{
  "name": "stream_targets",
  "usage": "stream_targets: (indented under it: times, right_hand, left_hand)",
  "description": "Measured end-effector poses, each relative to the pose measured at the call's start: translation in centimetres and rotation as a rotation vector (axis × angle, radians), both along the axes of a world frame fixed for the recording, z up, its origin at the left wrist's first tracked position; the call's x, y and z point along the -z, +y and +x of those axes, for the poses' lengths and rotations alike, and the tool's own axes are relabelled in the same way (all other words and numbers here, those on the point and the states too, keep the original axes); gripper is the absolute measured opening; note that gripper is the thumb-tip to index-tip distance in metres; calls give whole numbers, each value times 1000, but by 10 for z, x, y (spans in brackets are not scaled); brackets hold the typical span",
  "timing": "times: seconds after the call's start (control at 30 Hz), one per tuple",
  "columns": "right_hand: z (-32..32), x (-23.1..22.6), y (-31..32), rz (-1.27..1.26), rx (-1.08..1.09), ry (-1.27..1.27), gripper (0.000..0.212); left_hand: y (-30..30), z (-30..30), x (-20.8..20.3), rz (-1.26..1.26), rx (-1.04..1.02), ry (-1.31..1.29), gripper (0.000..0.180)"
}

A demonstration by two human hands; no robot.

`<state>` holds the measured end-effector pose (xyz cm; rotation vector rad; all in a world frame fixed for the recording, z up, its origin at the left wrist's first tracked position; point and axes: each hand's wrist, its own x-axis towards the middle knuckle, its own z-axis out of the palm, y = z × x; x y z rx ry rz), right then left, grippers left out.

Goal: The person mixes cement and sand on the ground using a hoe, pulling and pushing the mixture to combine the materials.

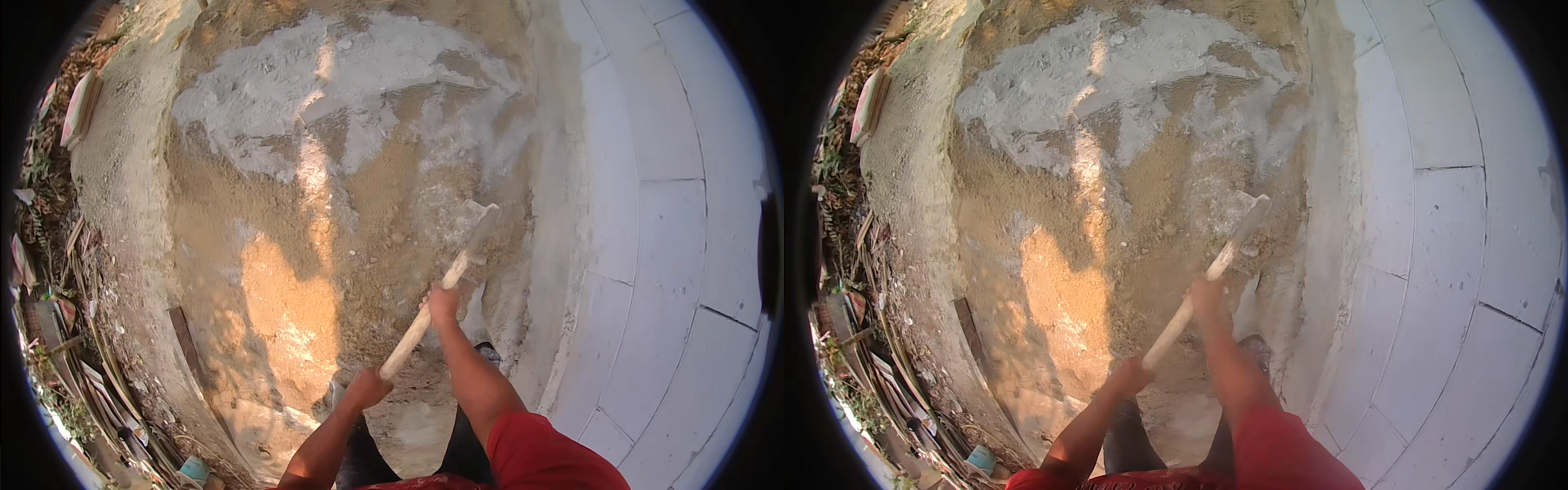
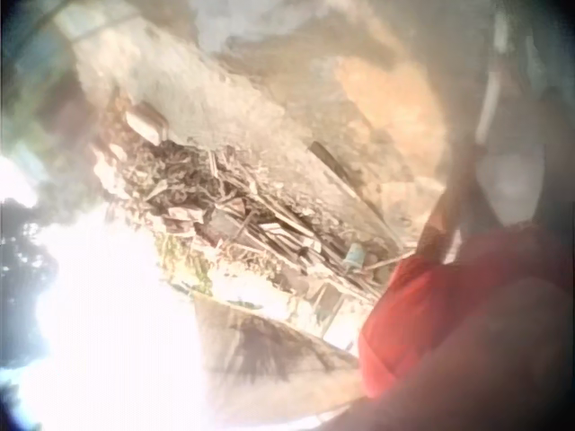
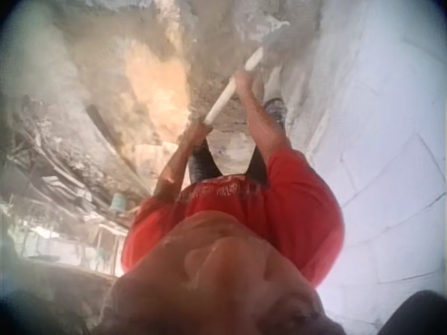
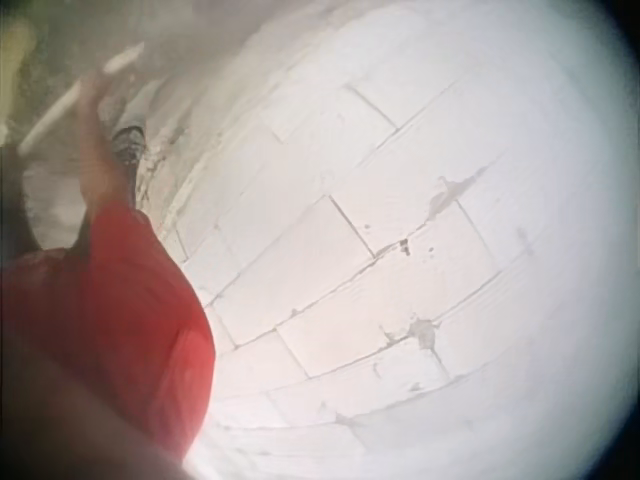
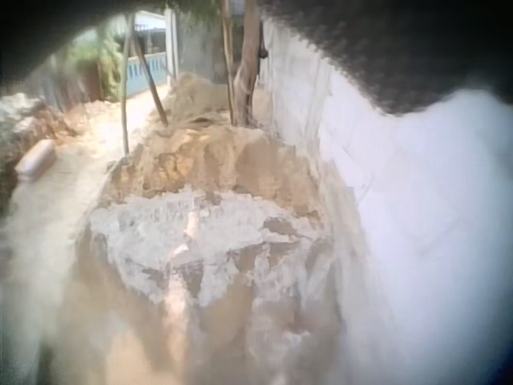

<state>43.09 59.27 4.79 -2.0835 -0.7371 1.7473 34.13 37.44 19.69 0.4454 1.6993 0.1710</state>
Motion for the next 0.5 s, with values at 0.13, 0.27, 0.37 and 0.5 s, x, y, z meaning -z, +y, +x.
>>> stream_targets:
  times: [0.13, 0.27, 0.37, 0.5]
  right_hand:
    - [-14, -103, -186, -240, 44, 132, 18]
    - [-14, -198, -209, -376, 37, 274, 18]
    - [-21, -209, -132, -103, -202, 285, 20]
    - [-93, -207, 59, 292, -402, 275, 33]
  left_hand:
    - [-193, 2, -94, -75, 104, 54, 43]
    - [-228, 60, -161, -98, -347, 21, 38]
    - [-177, 82, -97, -22, -198, 125, 42]
    - [59, 36, -17, 323, -471, 233, 34]
